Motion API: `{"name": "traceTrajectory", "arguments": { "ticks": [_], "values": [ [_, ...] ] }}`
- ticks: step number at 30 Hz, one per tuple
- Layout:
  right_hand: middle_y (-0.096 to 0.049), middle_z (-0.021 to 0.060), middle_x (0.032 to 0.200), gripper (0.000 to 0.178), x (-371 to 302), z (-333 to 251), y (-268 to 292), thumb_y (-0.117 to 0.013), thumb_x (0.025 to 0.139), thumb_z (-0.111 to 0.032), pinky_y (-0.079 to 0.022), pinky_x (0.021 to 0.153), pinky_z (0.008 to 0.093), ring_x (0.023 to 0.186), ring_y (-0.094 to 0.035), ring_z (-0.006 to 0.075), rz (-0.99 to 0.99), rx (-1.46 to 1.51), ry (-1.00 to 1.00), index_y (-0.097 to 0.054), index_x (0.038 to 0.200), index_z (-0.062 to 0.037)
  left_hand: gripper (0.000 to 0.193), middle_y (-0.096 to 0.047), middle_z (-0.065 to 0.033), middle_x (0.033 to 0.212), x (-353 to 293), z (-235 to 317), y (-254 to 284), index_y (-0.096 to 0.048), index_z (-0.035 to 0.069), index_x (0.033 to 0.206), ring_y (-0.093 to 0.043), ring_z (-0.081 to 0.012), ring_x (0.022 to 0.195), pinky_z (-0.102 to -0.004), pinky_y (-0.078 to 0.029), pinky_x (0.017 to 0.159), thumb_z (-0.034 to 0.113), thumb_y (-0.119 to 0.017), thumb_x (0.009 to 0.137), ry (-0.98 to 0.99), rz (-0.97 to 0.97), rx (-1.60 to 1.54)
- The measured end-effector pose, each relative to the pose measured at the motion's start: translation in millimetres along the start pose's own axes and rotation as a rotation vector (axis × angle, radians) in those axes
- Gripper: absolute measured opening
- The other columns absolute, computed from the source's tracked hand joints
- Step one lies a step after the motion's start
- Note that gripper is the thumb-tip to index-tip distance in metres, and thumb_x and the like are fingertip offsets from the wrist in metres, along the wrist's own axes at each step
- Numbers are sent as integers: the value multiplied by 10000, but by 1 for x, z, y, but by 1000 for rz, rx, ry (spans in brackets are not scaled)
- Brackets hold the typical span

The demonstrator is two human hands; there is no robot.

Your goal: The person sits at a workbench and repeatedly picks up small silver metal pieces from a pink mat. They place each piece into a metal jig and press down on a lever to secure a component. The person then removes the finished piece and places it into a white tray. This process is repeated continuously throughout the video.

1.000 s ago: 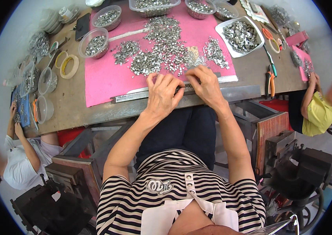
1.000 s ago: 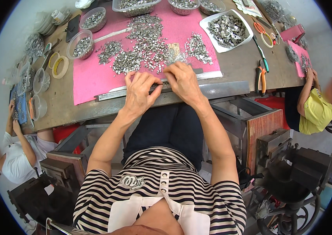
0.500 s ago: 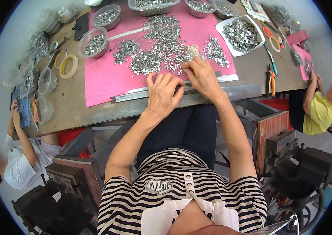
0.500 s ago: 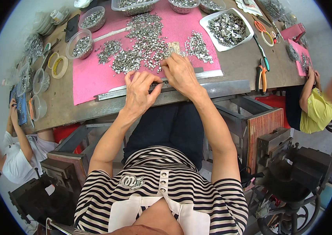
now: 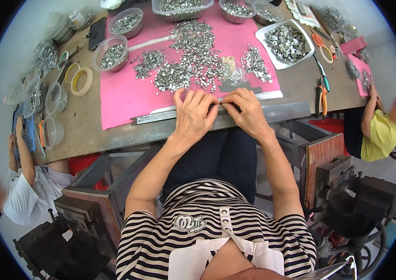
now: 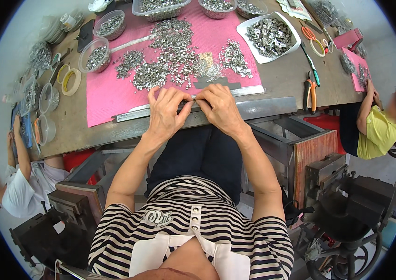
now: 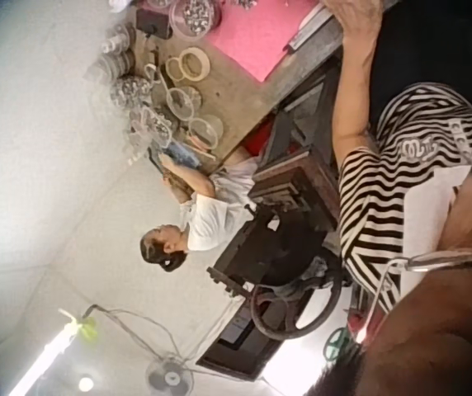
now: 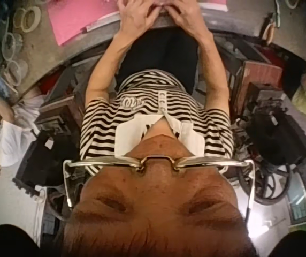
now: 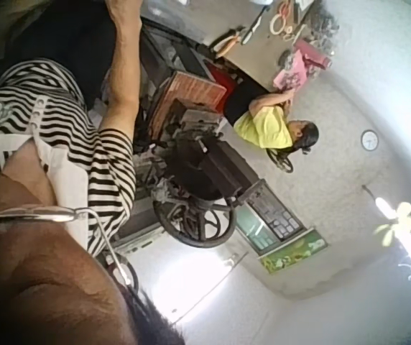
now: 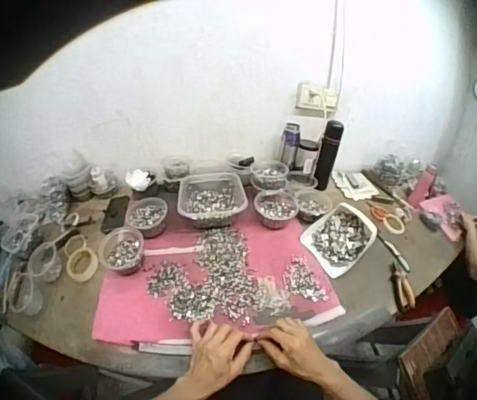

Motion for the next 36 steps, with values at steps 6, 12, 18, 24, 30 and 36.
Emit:
{"name": "traceTrajectory", "arguments": {
  "ticks": [6, 12, 18, 24, 30, 36],
  "values": [
    [-670, 85, 909, 58, 28, 22, -13, -729, 887, -57, -449, 811, 419, 904, -640, 295, 111, -47, -76, -726, 945, -55, 149, -630, -12, 898, 1, 2, 0, -734, 125, 1000, -604, -219, 896, -539, -325, 1083, 138, -784, 859, -18, 9, 27],
    [-649, 92, 886, 50, 44, 31, -28, -727, 899, -85, -440, 831, 433, 880, -639, 299, 92, -175, -39, -720, 936, -53, 131, -613, -26, 898, 1, 0, 1, -724, 121, 985, -596, -235, 900, -554, -329, 1084, 134, -775, 865, -8, 0, -21],
    [-645, 94, 894, 65, 17, 7, 8, -728, 914, -96, -427, 812, 423, 886, -623, 297, -91, 42, -159, -715, 936, -36, 132, -658, -6, 893, -1, 0, 0, -743, 116, 1003, -622, -211, 870, -531, -316, 1093, 164, -787, 889, 10, 19, 7],
    [-657, 98, 884, 54, 2, 5, 8, -732, 908, -78, -440, 814, 421, 851, -629, 299, -54, 37, -106, -733, 936, -32, 128, -661, -4, 895, 1, 1, -1, -739, 116, 996, -621, -217, 889, -532, -317, 1089, 179, -786, 895, 19, 12, 23],
    [-699, 125, 885, 88, 9, 10, 17, -730, 907, -60, -502, 761, 416, 840, -678, 308, 18, 180, -284, -753, 978, -12, 127, -633, -16, 914, 6, 6, -8, -706, 118, 962, -591, -236, 905, -579, -313, 1070, 199, -778, 895, 20, -7, 35],
    [-693, 117, 882, 116, 19, 20, 12, -714, 911, -17, -507, 726, 361, 803, -668, 250, 54, 63, -214, -756, 1019, -6, 199, -635, -28, 932, 9, 9, -12, -693, 115, 1000, -588, -243, 924, -572, -318, 1057, 223, -801, 873, 45, -17, 62]
  ]
}}
Point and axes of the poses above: each hand's wrist, its own x-axis towards the middle knuckle, its own y-axis out of the back of the hand, z = x × y, the point moved 1 cm from there along x, towards the middle knuckle
